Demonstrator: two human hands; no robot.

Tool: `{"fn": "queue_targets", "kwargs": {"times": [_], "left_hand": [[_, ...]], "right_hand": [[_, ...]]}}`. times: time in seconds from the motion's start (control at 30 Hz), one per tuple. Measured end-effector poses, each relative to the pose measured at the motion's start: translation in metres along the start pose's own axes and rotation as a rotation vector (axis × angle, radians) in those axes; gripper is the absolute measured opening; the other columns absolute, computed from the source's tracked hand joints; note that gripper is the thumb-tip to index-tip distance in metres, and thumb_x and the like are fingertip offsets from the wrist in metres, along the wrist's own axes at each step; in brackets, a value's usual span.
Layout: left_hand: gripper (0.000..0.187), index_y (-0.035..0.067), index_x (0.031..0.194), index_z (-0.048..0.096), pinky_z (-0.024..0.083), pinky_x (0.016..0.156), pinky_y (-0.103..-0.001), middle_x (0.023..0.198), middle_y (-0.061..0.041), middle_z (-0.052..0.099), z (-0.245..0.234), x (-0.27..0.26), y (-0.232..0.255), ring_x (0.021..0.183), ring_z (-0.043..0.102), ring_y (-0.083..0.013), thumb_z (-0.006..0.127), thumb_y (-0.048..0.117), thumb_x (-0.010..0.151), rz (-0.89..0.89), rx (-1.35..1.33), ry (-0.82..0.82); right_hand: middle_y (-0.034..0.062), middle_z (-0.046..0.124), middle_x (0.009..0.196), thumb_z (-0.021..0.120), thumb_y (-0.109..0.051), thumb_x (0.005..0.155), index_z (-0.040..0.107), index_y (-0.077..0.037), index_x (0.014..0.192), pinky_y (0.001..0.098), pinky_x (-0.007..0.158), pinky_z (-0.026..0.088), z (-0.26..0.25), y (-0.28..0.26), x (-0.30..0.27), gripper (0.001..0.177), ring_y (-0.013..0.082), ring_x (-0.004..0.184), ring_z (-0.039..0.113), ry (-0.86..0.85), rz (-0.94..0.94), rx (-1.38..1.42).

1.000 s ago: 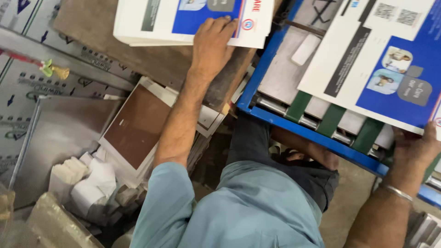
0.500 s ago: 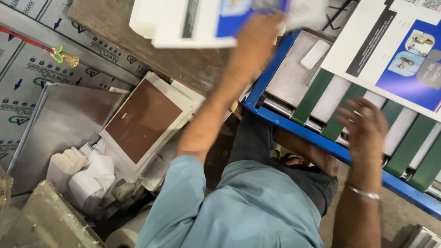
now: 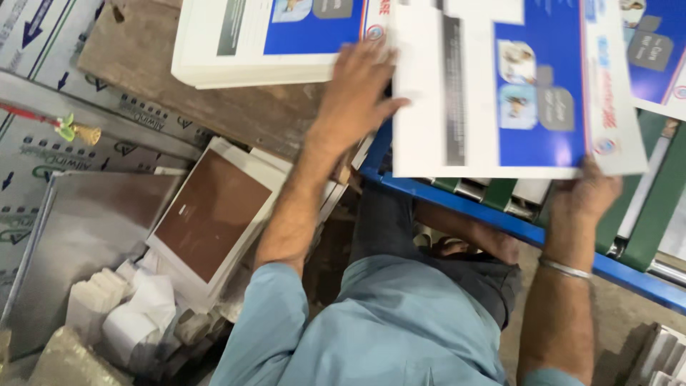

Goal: The person sits on the floor and repeatedly feeds printed paper sheets into a blue roller machine. They pick up sheets from a stack on the left, guide them through the rollers, and collect the processed sheets on the right side.

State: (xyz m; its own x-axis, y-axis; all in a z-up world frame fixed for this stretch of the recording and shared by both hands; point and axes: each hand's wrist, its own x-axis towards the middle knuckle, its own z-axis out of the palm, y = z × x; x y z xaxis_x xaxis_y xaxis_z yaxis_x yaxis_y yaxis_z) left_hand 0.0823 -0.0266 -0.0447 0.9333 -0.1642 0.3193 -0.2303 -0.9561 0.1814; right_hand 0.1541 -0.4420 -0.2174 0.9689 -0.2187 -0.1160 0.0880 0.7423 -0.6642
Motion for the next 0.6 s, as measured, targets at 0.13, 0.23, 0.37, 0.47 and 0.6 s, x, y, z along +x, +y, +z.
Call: {"fn": "queue_targets", "kwargs": {"times": [0.13,0.23,0.37,0.47,0.6], "left_hand": [[0.064,-0.005,0.138,0.059,0.03,0.116,-0.056,0.144,-0.026,0.054,0.01,-0.002,-0.041,0.137,0.046,-0.0409,0.072,0.044,0.098,-0.037,0.186,0.23],[0.041,0.0,0.13,0.066,0.043,0.11,-0.05,0.133,-0.018,0.065,0.026,-0.004,-0.051,0.125,0.058,-0.0348,0.073,0.03,0.103,0.002,0.189,0.382],[0.03,0.001,0.121,0.069,0.05,0.096,-0.048,0.12,-0.014,0.069,0.037,-0.003,-0.056,0.111,0.062,-0.0318,0.073,0.021,0.099,0.056,0.239,0.527],[0.024,0.001,0.118,0.067,0.051,0.092,-0.047,0.116,-0.012,0.069,0.039,-0.009,-0.054,0.105,0.061,-0.0297,0.074,0.014,0.099,0.042,0.246,0.574],[0.031,0.001,0.116,0.066,0.049,0.089,-0.05,0.104,-0.013,0.065,0.037,-0.008,-0.048,0.099,0.059,-0.0327,0.078,0.014,0.089,-0.043,0.193,0.496]], "right_hand": [[0.0216,0.072,0.13,0.05,0.012,0.104,0.054,0.005,0.144,0.0492,0.091,0.072,-0.046,-0.028,0.015,0.041,0.0357,0.111,0.079,0.151,-0.145,-0.101],[0.022,0.07,0.129,0.046,0.011,0.099,0.051,0.001,0.135,0.0531,0.09,0.071,-0.069,-0.044,0.013,0.038,0.0382,0.112,0.079,0.243,-0.217,-0.094],[0.019,0.067,0.133,0.053,0.01,0.101,0.051,-0.001,0.133,0.0519,0.093,0.073,-0.101,-0.046,0.007,0.035,0.0338,0.117,0.076,0.298,-0.261,-0.198],[0.0177,0.066,0.137,0.056,0.007,0.103,0.05,-0.001,0.138,0.0508,0.096,0.072,-0.131,-0.036,-0.018,0.036,0.0316,0.121,0.074,0.259,-0.257,-0.267],[0.0191,0.063,0.148,0.051,0.012,0.104,0.052,0.003,0.151,0.0451,0.105,0.069,-0.151,-0.029,-0.063,0.047,0.0305,0.13,0.072,0.172,-0.273,-0.351]]}}
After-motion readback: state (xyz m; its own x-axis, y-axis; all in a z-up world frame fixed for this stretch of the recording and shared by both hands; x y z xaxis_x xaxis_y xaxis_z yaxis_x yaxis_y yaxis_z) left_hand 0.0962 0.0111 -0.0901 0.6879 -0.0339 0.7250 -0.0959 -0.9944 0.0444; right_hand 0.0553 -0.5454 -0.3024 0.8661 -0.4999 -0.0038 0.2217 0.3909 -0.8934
